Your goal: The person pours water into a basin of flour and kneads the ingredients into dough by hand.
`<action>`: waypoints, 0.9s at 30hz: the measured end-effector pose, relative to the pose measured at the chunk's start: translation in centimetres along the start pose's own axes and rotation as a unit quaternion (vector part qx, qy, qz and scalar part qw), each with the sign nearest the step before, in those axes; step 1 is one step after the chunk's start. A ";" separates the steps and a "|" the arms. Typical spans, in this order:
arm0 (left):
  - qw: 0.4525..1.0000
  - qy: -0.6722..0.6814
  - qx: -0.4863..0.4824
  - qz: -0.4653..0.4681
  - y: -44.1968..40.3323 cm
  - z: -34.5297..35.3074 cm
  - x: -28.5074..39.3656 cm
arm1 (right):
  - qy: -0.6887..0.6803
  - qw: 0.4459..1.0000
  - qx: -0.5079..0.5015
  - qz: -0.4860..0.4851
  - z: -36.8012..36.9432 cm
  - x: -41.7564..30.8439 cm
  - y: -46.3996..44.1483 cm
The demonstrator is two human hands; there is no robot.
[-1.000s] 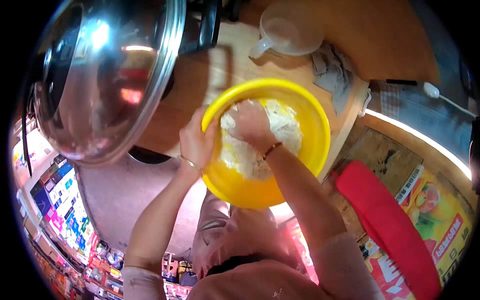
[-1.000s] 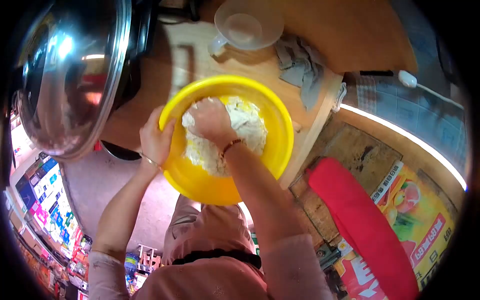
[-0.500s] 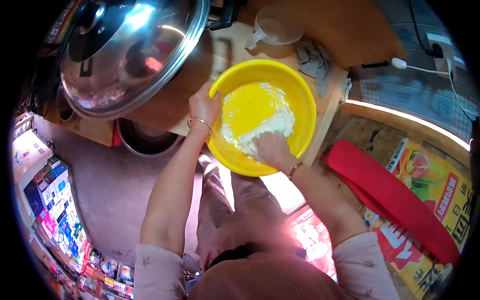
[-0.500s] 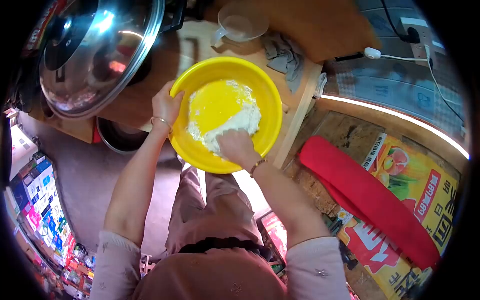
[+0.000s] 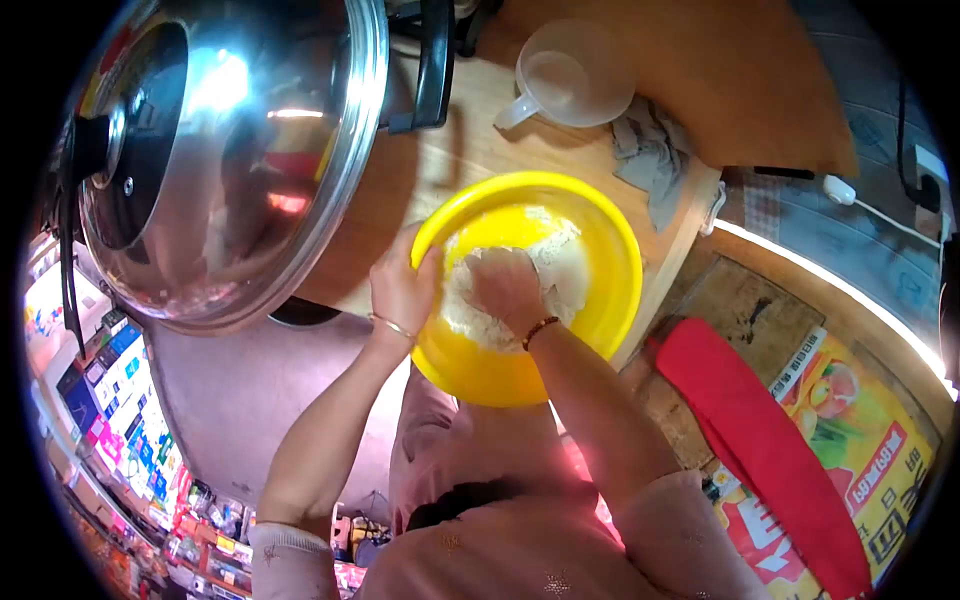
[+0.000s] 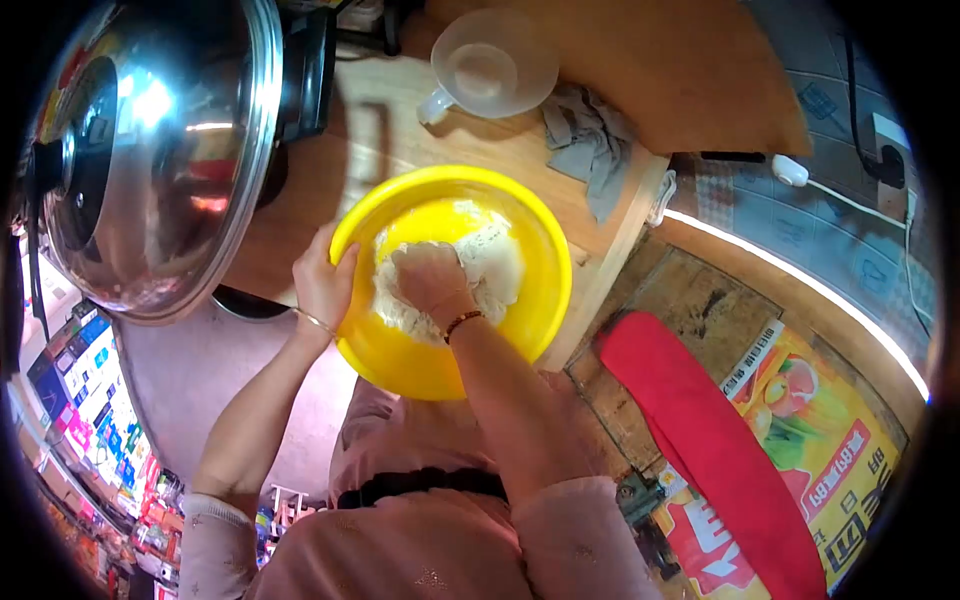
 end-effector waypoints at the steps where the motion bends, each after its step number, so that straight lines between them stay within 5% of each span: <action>1: 1.000 -0.002 0.001 0.003 -0.2 0.0 0.1 | -0.016 0.999 -0.047 0.012 0.0 0.2 -1.2; 4: 1.000 -0.009 0.012 0.012 -0.6 0.0 0.2 | -0.021 0.995 -0.097 0.007 0.0 0.8 -3.2; 10: 1.000 0.005 0.010 0.017 -0.4 0.1 -0.7 | -0.003 1.000 -0.013 -0.012 -0.3 0.6 -4.5; 14: 0.999 0.006 0.035 0.025 0.0 0.3 -0.6 | -0.110 0.978 -0.137 0.113 -3.7 0.0 -2.9; 16: 0.999 0.041 0.022 0.023 -0.2 0.6 -1.0 | -0.179 0.978 0.106 0.019 -4.3 0.6 1.3; 18: 1.000 0.012 0.019 0.011 -0.1 0.3 -1.0 | -0.041 0.992 0.118 0.032 -5.8 -0.2 6.3; 20: 0.999 0.035 0.021 0.011 0.0 0.1 -1.1 | -0.034 0.966 0.009 0.258 -5.6 -1.5 7.9; 24: 0.999 0.034 0.015 0.013 -1.1 0.6 -1.5 | -0.026 0.958 -0.011 0.286 -1.2 0.2 4.6; 27: 1.000 0.008 0.013 -0.002 0.2 -0.4 -0.2 | -0.025 0.976 -0.089 0.196 -2.9 0.5 3.9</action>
Point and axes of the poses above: each hand's wrist, its own y-axis away from the middle knuckle, its own z-axis out of the palm, x = y × z, the point moved 1 cm from there along -y, towards the middle knuckle, and after that the axes turned 8 degrees about -z, right-handed, at the moved point
